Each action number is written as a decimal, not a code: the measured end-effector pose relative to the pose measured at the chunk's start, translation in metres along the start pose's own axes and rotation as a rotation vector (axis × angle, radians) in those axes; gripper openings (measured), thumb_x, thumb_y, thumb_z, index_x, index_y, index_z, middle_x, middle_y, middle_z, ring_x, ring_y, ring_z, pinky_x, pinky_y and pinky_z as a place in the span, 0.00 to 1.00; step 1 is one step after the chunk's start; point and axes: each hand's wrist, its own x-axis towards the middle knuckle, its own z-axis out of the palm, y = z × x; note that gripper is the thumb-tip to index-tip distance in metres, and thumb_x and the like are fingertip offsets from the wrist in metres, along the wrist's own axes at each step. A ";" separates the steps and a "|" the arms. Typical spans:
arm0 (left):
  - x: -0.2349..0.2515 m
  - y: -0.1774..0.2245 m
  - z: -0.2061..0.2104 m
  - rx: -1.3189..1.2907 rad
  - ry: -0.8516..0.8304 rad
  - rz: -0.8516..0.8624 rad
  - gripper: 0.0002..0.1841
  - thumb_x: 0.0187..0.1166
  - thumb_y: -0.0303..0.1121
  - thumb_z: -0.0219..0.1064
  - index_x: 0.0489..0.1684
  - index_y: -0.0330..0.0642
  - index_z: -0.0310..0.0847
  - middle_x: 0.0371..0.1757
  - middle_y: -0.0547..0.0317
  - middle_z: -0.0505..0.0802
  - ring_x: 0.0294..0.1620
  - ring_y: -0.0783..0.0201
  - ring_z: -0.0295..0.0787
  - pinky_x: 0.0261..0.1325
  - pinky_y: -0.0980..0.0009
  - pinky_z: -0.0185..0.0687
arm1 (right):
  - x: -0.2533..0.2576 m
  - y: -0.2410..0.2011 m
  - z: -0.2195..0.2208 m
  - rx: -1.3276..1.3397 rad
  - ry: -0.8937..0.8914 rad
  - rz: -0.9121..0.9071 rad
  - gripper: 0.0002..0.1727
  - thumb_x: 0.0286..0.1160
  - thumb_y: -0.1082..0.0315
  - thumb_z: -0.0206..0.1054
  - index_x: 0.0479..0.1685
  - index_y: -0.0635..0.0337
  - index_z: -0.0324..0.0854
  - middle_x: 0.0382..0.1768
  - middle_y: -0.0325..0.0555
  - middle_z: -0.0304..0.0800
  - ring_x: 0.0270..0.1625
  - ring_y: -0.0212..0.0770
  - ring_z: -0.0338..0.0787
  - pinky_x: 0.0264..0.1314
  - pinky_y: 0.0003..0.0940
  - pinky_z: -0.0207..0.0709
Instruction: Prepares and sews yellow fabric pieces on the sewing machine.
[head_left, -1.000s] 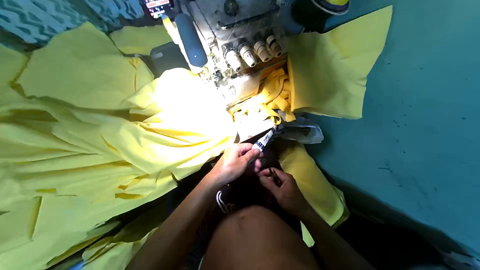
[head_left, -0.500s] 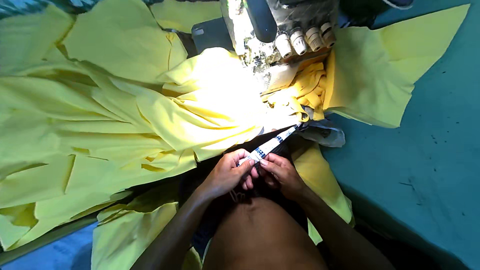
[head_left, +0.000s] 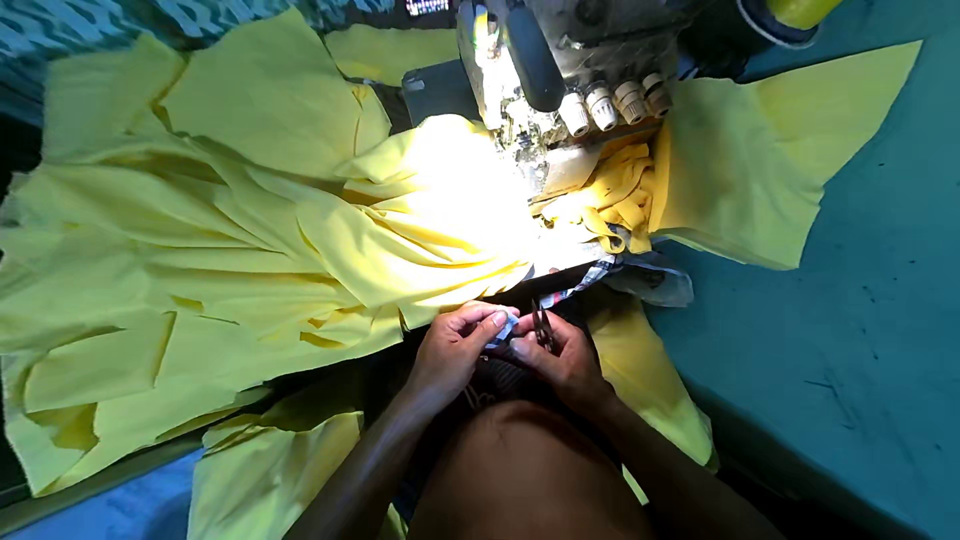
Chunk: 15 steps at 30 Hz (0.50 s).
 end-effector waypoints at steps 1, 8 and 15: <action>-0.001 0.002 0.001 -0.088 0.004 0.027 0.13 0.88 0.31 0.61 0.53 0.35 0.91 0.53 0.54 0.96 0.54 0.64 0.93 0.62 0.67 0.88 | 0.004 -0.005 0.005 -0.035 0.028 -0.078 0.11 0.73 0.66 0.73 0.48 0.63 0.86 0.25 0.28 0.83 0.24 0.19 0.76 0.26 0.16 0.71; 0.004 0.043 -0.031 -0.141 -0.014 0.056 0.22 0.94 0.39 0.49 0.54 0.34 0.89 0.48 0.51 0.96 0.49 0.60 0.95 0.61 0.62 0.90 | 0.051 -0.056 -0.008 -0.494 -0.112 -0.568 0.07 0.75 0.70 0.70 0.42 0.62 0.93 0.33 0.38 0.93 0.32 0.21 0.84 0.38 0.17 0.80; 0.015 0.078 -0.040 0.266 -0.129 0.007 0.06 0.80 0.28 0.71 0.42 0.36 0.94 0.36 0.59 0.98 0.38 0.69 0.97 0.51 0.73 0.94 | 0.070 -0.073 -0.008 -0.713 -0.153 -0.703 0.08 0.76 0.65 0.70 0.40 0.56 0.94 0.29 0.36 0.90 0.29 0.27 0.84 0.32 0.24 0.79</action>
